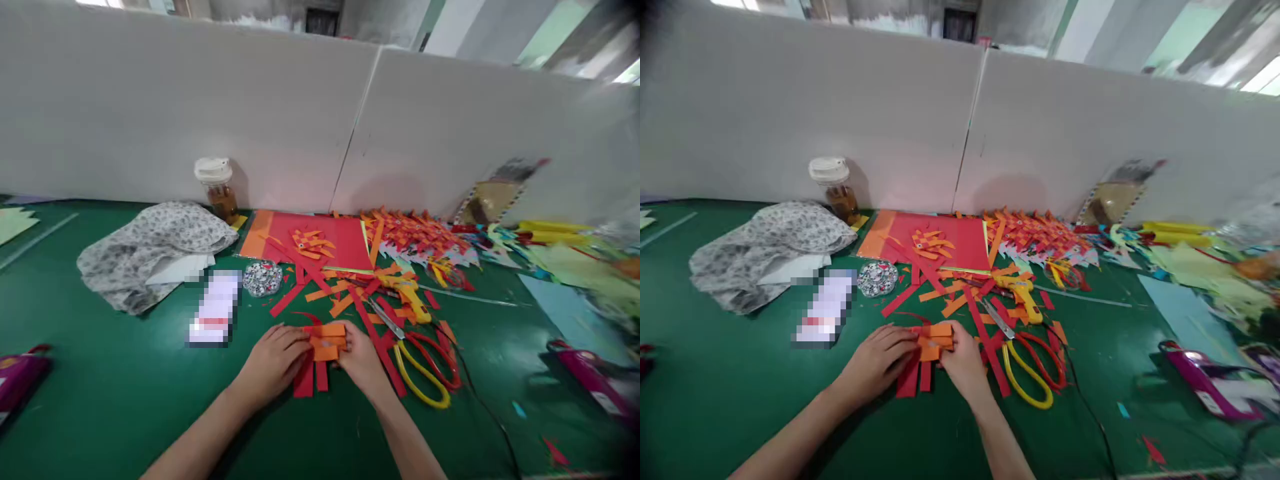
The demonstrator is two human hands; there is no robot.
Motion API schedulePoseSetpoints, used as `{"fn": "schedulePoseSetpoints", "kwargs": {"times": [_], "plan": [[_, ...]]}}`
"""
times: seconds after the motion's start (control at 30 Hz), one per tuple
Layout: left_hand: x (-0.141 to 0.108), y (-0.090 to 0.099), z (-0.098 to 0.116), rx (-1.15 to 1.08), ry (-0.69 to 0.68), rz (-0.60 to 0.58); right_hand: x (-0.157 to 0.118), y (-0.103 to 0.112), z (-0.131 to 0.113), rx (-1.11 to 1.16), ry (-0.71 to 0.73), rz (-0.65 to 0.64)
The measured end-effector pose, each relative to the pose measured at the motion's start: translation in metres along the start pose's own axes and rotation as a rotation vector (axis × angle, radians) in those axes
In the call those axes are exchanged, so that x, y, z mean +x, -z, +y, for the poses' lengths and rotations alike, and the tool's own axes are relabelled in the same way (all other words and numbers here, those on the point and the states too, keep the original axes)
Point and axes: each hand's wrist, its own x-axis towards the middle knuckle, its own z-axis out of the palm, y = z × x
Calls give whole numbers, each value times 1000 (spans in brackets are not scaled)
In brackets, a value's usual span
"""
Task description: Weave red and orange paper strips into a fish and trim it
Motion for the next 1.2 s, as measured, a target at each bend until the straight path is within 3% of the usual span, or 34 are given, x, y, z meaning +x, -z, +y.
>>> {"fn": "schedulePoseSetpoints", "kwargs": {"times": [0.13,0.3,0.47,0.6,0.7,0.97,1.2], "plan": [[0,-1,0,24,-24,-7,-2,5,-2,-61,37,48],[1,1,1,62,-28,-24,-8,22,-6,-239,168,299],[2,4,3,90,-31,-24,-12,35,-3,-492,270,413],[3,6,6,115,-23,-42,-10,28,-1,-843,404,414],[4,6,6,113,-21,-63,-7,19,-2,-986,487,398],[5,4,5,116,1,-62,-3,12,-5,-1119,577,359],[4,6,5,125,4,-61,0,10,-6,-1058,597,348]]}}
